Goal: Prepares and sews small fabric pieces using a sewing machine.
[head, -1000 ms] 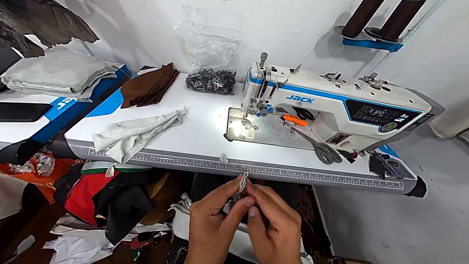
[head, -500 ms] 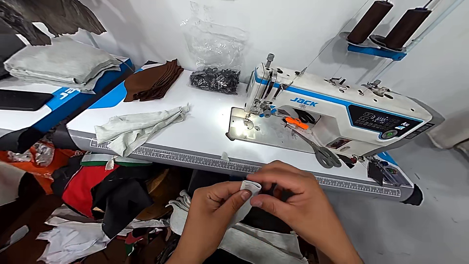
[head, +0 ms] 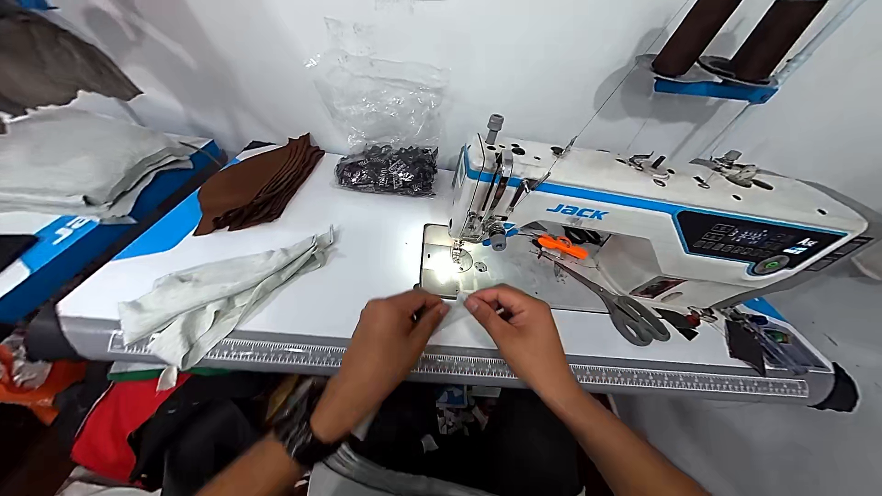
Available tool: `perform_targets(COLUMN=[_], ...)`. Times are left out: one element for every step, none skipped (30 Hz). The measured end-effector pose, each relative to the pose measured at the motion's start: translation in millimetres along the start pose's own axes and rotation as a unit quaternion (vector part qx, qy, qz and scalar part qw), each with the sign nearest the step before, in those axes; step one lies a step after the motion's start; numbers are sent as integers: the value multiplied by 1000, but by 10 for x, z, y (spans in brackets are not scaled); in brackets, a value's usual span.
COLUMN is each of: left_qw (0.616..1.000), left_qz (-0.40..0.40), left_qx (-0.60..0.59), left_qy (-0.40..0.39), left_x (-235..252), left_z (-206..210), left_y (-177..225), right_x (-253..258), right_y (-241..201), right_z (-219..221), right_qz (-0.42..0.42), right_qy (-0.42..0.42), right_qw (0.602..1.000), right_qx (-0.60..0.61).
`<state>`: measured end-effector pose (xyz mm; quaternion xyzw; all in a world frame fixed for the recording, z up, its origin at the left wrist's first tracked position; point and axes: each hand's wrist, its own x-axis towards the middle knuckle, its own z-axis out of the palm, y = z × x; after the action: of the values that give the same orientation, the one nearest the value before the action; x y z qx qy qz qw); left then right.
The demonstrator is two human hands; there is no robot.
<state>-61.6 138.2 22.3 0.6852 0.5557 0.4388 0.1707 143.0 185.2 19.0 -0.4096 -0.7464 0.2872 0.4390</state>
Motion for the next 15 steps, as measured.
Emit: perform_targets(left_qw=[999,997,994,990,986,982,977,973,969,966,965,965,967,969,969], left_qz=[0,-5,-10,-18,-26,-33,-36,-38,-38,-36,-30,-19,-2,20,45], left_qx=[34,57,75,93,111,130,152,170,183,192,195,195,195,197,203], left_qy=[-30,-55,-80,-105,-122,-134,-142,-150,-160,-168,-173,-173,-164,-149,-130], left_x=[216,406,570,704,813,908,983,1033,1070,1098,1108,1104,1094,1083,1070], left_z=[44,114,190,263,338,404,458,496,516,526,533,539,545,555,571], left_y=[-81,-171,-261,-344,-422,-489,-544,-580,-604,-619,-635,-656,-679,-705,-740], right_x=[132,259,376,481,575,661,735,790,841,891,930,954,970,978,972], right_y=[178,355,521,668,791,887,960,1019,1060,1092,1125,1158,1188,1219,1240], right_z=[38,68,87,100,113,126,143,162,176,182,186,188,188,187,182], right_qz=[-3,0,12,24,35,40,38,33,29,27,24,16,6,0,-2], right_qy=[8,9,4,-3,-11,-19,-24,-27,-32,-40,-47,-50,-50,-47,-47], right_qw=[999,998,996,993,989,985,980,975,971,968,967,965,964,962,961], right_qx=[-33,-66,-91,-115,-141,-168,-194,-217,-237,-246,-251,-255,-260,-267,-274])
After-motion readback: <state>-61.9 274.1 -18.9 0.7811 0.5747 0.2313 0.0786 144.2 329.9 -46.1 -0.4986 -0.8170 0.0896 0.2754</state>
